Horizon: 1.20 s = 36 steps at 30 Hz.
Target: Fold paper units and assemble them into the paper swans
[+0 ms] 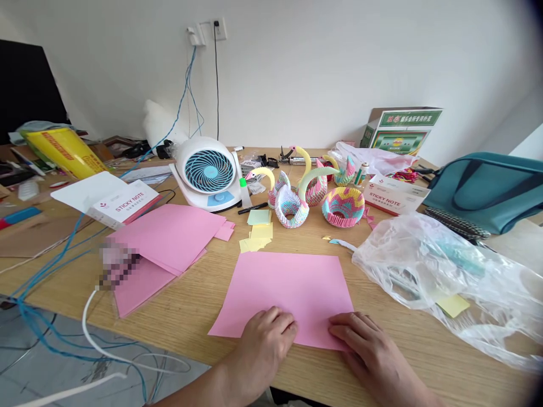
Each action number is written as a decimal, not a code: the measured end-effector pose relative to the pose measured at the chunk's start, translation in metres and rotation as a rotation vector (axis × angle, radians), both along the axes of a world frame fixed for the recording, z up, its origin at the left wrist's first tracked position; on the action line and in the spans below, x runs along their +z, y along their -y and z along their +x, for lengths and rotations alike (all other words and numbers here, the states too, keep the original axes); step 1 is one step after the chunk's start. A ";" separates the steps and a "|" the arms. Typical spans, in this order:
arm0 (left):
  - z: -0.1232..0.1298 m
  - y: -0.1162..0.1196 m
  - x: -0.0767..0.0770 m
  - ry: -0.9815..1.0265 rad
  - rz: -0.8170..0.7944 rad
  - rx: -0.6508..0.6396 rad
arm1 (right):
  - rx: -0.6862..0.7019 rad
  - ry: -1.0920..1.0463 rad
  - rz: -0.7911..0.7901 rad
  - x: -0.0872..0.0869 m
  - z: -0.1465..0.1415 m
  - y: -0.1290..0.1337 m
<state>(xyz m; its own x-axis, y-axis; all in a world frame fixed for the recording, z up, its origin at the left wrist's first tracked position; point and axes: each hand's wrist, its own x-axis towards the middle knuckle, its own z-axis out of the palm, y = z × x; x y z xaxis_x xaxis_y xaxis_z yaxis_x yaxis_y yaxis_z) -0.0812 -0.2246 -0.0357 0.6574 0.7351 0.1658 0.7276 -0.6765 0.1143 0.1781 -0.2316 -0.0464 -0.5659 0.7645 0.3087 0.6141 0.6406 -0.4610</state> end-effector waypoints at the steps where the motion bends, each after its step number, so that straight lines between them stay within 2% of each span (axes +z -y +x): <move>1: -0.001 0.000 0.000 0.007 -0.005 0.003 | -0.002 0.002 0.002 0.000 -0.001 -0.001; 11: 0.008 0.003 0.010 -0.029 -0.062 0.003 | -0.007 0.057 -0.036 0.004 0.000 0.001; 23: 0.025 0.005 0.001 0.100 -0.056 0.000 | 0.008 0.105 -0.079 0.011 0.001 -0.001; 36: 0.020 0.003 -0.006 0.193 -0.006 -0.039 | 0.032 0.095 -0.070 0.008 0.007 -0.002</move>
<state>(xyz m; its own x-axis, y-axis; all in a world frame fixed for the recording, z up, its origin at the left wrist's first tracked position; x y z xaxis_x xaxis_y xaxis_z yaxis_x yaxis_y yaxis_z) -0.0612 -0.2276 -0.0413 0.6418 0.7112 0.2869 0.6652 -0.7024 0.2532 0.1846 -0.2301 -0.0384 -0.6145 0.7633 0.1994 0.6366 0.6290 -0.4462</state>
